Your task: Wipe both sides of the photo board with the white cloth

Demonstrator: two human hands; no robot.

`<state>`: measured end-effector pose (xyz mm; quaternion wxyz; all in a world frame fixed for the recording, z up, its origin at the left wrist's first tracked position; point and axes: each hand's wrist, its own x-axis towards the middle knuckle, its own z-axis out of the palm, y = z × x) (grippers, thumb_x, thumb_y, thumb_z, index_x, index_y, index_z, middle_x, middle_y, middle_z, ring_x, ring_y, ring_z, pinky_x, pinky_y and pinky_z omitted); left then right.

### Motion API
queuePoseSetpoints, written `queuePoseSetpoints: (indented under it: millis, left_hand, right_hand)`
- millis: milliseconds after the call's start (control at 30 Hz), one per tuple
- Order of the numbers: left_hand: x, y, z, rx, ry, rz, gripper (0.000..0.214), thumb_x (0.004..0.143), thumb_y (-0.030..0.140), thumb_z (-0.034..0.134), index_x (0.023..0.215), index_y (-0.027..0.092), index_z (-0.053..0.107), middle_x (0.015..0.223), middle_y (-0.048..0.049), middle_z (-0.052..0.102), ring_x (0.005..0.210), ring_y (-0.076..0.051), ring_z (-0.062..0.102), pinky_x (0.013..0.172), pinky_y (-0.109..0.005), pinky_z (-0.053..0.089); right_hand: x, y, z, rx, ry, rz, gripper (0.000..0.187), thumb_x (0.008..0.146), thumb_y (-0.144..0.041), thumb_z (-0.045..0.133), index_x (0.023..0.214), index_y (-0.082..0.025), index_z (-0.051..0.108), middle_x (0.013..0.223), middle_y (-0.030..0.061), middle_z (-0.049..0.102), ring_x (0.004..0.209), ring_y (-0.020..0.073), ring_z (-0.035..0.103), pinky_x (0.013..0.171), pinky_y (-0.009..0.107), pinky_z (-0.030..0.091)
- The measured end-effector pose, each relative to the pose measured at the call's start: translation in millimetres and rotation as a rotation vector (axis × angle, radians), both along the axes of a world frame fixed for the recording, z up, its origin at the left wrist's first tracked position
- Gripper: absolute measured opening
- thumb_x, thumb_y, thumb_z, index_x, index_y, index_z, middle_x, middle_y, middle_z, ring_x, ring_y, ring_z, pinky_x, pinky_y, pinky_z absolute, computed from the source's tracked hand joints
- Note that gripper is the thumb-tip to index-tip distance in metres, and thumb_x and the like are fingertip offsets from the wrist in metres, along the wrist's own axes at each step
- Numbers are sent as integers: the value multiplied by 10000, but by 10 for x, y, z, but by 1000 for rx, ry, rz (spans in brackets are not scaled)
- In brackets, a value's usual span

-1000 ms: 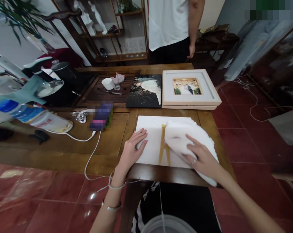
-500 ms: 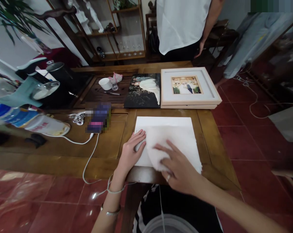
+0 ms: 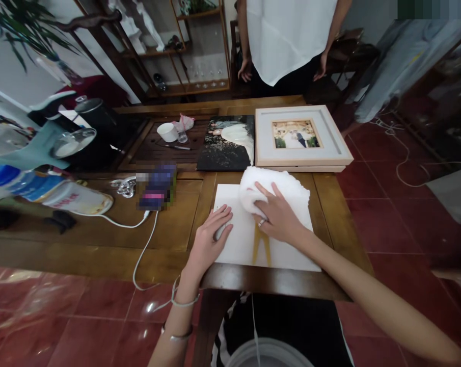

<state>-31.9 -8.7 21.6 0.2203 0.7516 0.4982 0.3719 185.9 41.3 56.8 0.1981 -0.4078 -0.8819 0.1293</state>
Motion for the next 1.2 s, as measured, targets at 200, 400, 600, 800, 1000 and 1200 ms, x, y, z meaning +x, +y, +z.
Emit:
queuePoseSetpoints:
  millis: [200, 400, 600, 800, 1000, 1200]
  left_hand:
    - [-14, 5, 20, -52, -3, 20, 374, 946, 159, 403, 1290, 192, 545, 1378, -88, 537, 1323, -194, 449, 1134, -466, 337]
    - [-27, 9, -1, -58, -18, 2, 368, 941, 151, 401, 1266, 206, 563, 1359, -88, 555, 1318, -203, 455, 1130, -486, 340]
    - [-19, 17, -11, -41, -28, -4, 352, 936, 159, 428, 1247, 212, 584, 1335, -82, 577, 1304, -210, 472, 1124, -503, 339]
    - [-15, 4, 28, -67, -27, 6, 357, 968, 232, 381, 1275, 202, 560, 1345, -87, 568, 1308, -202, 467, 1132, -467, 328]
    - [-18, -66, 92, -4, -167, 26, 612, 959, 534, 182, 1462, 206, 302, 1538, -91, 298, 1426, -254, 249, 1172, -473, 207]
    - [-24, -70, 107, 16, -172, 26, 710, 916, 627, 119, 1453, 212, 328, 1523, -83, 332, 1423, -270, 253, 1170, -478, 200]
  right_hand:
    - [-191, -571, 3, -39, -66, 140, 227, 758, -218, 586, 958, -182, 688, 1461, 151, 407, 1415, 381, 166, 1099, 690, 37]
    - [-39, -1048, 137, -203, 34, 274, 135, 735, -232, 597, 838, -184, 670, 1444, 123, 444, 1410, 308, 237, 1154, 592, 79]
    - [232, -419, 101, -95, 96, 106, 126, 816, -157, 487, 832, -190, 607, 1185, 133, 660, 1318, 250, 432, 1137, 530, 256]
    - [-37, 43, 58, -29, 33, -34, 179, 850, -172, 467, 894, -151, 639, 1119, 157, 679, 1312, 284, 433, 1123, 553, 245]
    - [-420, -344, 12, -26, 31, 224, 214, 768, -239, 573, 936, -172, 688, 1405, 136, 490, 1390, 287, 291, 1150, 554, 112]
    - [-206, -921, 221, -278, 37, 445, 212, 754, -267, 615, 936, -181, 683, 1368, 119, 535, 1383, 246, 316, 1172, 493, 117]
